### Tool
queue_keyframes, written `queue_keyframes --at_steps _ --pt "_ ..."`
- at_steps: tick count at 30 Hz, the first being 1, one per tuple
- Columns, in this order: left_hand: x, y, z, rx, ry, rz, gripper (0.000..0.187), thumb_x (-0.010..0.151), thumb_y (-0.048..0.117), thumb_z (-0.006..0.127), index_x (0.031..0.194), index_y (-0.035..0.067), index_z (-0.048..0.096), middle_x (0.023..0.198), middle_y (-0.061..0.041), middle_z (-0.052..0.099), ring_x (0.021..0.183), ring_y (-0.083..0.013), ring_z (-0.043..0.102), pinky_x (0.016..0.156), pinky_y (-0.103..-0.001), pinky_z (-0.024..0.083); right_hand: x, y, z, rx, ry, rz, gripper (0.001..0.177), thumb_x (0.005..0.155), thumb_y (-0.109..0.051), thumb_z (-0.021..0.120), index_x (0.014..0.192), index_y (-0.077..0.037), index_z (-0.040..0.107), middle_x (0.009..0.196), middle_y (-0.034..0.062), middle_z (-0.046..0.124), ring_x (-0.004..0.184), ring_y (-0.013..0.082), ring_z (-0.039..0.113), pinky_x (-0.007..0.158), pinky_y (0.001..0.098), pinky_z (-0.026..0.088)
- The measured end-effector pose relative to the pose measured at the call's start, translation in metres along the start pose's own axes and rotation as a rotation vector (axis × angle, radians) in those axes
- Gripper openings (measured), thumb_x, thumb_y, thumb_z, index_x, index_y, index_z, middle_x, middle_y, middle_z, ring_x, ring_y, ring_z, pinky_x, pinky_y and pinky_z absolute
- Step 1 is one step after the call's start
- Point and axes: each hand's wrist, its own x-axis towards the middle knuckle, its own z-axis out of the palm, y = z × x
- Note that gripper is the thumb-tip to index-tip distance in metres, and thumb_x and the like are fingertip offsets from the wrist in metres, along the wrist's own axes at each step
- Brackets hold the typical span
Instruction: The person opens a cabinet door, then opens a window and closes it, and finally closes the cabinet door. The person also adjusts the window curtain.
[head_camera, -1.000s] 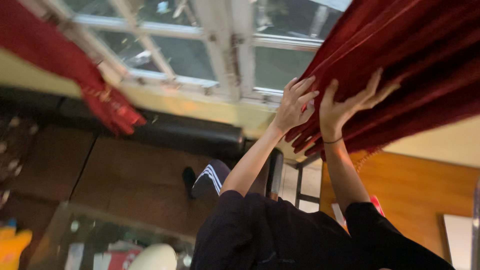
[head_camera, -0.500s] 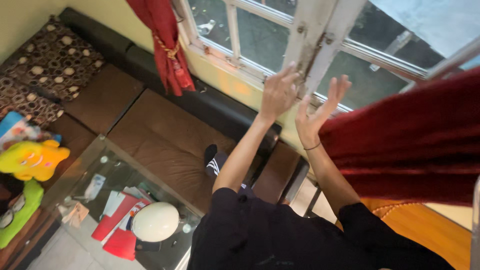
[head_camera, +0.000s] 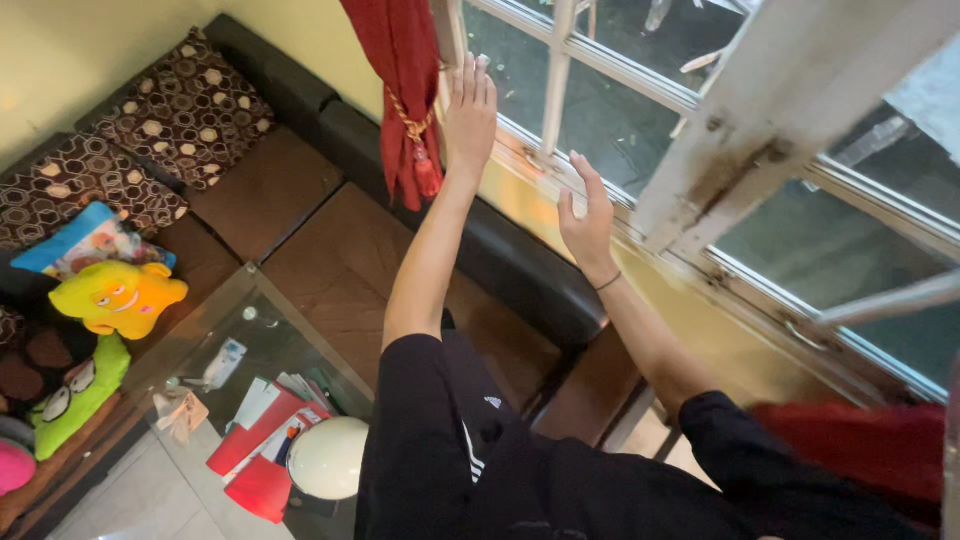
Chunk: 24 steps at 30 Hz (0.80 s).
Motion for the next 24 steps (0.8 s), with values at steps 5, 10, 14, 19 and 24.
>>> queue_keyframes --at_steps 5,10,14,19,24 --pt "0.018 -0.051 0.066 0.143 -0.068 0.173 0.055 0.103 0.025 0.047 0.15 -0.003 0.053 0.161 -0.021 0.044 0.156 -0.0355 0.023 0.128 -0.048 0.015 0.059 0.02 0.075 0.062 -0.051 0.018 0.043 0.101 -0.005 0.062 0.143 -0.001 0.056 0.14 0.0198 0.066 0.135 0.0318 0.062 0.114 0.0383 0.046" --pt "0.03 -0.098 0.116 0.158 -0.197 0.102 0.059 0.1 0.021 0.047 0.159 0.011 0.044 0.17 -0.018 0.025 0.159 -0.0328 0.013 0.13 -0.044 0.008 0.104 0.04 0.133 0.097 -0.093 -0.002 0.043 0.1 -0.005 0.061 0.143 -0.001 0.057 0.142 0.0205 0.065 0.137 0.0331 0.06 0.116 0.0396 0.045" --pt "0.011 -0.138 0.139 0.264 -0.225 -0.075 0.061 0.101 0.018 0.046 0.162 0.017 0.04 0.173 -0.017 0.01 0.16 -0.0304 0.007 0.129 -0.042 0.004 0.13 0.065 0.184 0.138 -0.13 0.048 0.042 0.099 -0.005 0.061 0.142 -0.001 0.058 0.14 0.0189 0.066 0.133 0.0312 0.062 0.113 0.039 0.046" --pt "-0.011 -0.189 0.152 0.377 -0.334 -0.162 0.061 0.106 0.023 0.044 0.165 0.011 0.035 0.172 -0.019 0.02 0.16 -0.0318 0.013 0.129 -0.042 0.009 0.159 0.109 0.259 0.273 -0.175 0.087 0.034 0.101 -0.007 0.063 0.135 -0.001 0.062 0.132 0.0149 0.071 0.125 0.0262 0.068 0.105 0.0355 0.053" --pt "-0.018 -0.221 0.158 0.334 -0.314 -0.231 0.063 0.106 0.024 0.046 0.165 0.005 0.032 0.17 -0.019 0.029 0.158 -0.0305 0.02 0.127 -0.043 0.015 0.179 0.164 0.327 0.523 -0.241 0.3 0.031 0.101 -0.007 0.061 0.131 0.003 0.062 0.128 0.0144 0.072 0.114 0.0231 0.069 0.094 0.0332 0.056"
